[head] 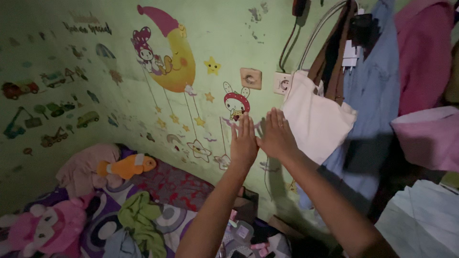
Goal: The person unplugs a black charger, connects a white charging cable to a white adapter, and plugs it into a wall socket. They then connect the cable to a smartphone and later to a small black electronic device, plugging the device's charger into the wall.
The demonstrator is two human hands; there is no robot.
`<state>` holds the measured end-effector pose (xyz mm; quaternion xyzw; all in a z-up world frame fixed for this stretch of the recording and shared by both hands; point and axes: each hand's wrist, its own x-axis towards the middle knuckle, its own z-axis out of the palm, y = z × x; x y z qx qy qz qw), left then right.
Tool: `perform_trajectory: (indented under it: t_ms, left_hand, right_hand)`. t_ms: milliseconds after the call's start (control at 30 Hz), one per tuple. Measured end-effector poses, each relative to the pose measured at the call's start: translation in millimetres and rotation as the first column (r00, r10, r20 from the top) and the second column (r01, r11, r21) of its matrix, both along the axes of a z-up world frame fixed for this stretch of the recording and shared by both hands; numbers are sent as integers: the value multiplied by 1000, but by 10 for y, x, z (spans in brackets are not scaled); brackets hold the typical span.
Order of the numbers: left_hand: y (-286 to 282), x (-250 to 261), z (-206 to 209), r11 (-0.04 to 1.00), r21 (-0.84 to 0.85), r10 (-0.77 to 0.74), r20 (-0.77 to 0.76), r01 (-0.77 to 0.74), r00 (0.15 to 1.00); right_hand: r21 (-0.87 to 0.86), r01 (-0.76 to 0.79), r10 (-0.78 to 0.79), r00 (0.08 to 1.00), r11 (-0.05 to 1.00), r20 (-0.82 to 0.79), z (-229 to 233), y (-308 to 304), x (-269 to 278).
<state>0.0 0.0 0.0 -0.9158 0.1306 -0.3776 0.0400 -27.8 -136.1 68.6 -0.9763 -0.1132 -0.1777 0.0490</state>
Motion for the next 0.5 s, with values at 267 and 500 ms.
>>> perform_trajectory:
  t_ms: [267, 500]
  left_hand:
    - [91, -97, -118, 1000, 0, -25, -135, 25, 991]
    - [61, -141, -414, 994, -91, -71, -65, 65, 995]
  right_hand:
    - [-26, 12, -10, 998, 1000, 62, -179, 120, -104]
    - [-151, 1, 17, 993, 989, 119, -382, 99, -194]
